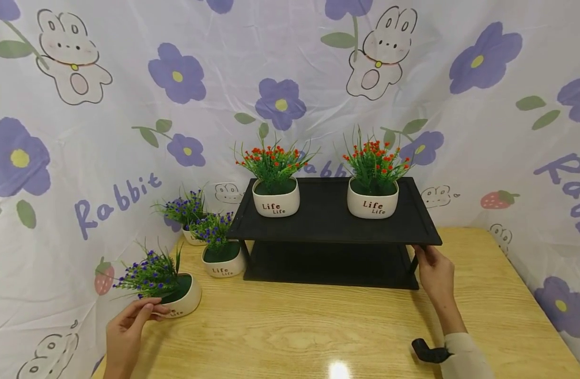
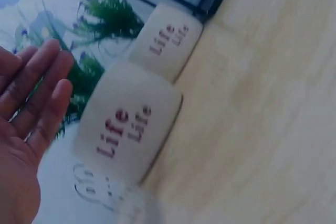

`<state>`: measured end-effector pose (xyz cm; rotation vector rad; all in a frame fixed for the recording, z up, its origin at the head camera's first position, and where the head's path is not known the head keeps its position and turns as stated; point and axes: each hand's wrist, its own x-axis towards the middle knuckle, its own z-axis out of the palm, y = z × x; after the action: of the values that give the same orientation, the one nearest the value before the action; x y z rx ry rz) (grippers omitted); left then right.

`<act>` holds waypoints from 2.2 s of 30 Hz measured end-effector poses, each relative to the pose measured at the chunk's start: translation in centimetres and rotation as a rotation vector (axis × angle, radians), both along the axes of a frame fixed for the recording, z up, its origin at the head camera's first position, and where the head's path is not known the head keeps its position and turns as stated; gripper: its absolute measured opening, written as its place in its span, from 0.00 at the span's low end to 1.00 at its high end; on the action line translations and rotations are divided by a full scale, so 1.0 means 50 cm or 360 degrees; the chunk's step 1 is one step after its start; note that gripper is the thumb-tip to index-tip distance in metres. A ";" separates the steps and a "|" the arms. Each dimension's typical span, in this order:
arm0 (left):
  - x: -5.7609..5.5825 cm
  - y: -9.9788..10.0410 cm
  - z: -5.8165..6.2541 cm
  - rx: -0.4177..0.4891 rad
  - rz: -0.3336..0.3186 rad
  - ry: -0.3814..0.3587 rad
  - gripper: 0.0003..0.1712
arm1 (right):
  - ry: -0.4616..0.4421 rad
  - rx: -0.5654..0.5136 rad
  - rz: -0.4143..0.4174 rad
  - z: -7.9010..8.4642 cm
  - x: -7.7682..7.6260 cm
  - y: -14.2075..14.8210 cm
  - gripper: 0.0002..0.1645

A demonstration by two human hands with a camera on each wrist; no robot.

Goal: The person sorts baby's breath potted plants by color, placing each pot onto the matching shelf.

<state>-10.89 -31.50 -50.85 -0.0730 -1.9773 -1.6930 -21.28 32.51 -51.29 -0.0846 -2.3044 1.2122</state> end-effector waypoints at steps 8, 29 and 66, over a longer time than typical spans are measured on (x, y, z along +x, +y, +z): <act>-0.013 -0.049 -0.039 -0.0211 0.0576 0.0075 0.09 | -0.0023 -0.0016 0.0009 -0.004 0.000 0.002 0.24; -0.092 -0.079 -0.080 -0.0076 -0.0314 -0.0564 0.61 | -0.0063 -0.0022 -0.0001 -0.011 -0.002 0.006 0.24; -0.109 -0.054 -0.072 -0.0291 -0.0110 -0.0883 0.62 | -0.0064 -0.0058 0.0022 -0.007 0.003 0.003 0.25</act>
<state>-16.36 -34.23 -54.43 0.2982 -2.5549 -1.6962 -21.14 32.67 -51.66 -0.1076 -2.3213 1.2709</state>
